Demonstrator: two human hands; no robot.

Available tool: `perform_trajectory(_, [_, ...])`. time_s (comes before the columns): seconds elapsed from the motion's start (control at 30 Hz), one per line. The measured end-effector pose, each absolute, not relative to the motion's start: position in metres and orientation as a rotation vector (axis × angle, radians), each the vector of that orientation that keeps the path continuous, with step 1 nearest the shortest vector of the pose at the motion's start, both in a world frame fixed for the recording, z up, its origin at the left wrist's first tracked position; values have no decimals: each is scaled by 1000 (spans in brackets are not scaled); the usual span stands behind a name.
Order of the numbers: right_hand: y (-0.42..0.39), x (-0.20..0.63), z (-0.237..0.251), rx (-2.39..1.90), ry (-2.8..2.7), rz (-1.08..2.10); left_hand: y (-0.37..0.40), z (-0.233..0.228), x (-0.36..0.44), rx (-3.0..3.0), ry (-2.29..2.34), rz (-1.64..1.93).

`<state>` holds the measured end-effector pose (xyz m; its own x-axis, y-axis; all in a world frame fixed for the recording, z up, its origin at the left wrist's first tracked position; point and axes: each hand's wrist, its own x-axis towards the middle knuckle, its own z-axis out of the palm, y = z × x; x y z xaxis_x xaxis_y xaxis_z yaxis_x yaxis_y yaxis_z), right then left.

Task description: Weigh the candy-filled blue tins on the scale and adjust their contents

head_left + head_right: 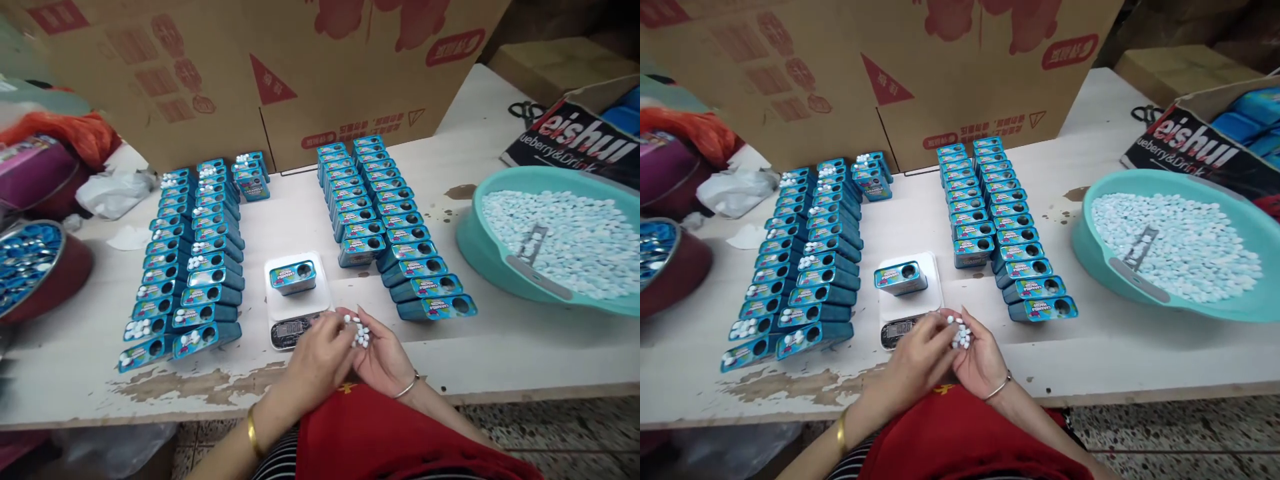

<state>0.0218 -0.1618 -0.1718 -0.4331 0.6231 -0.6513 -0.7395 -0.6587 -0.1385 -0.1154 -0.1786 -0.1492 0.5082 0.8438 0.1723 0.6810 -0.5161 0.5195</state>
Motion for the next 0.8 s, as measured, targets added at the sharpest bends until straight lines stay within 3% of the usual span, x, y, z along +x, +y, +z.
perform_trajectory(0.17, [-171,28,-172,-921,160,2072,-184,-169,-90,2425,1265,505])
perform_trajectory(0.47, [-171,27,-172,-864,289,2103,-180,-163,-92,2319,1154,656])
perform_trajectory(0.8, [-164,22,-173,-784,276,2087,-140,-109,-139,2188,1364,1038])
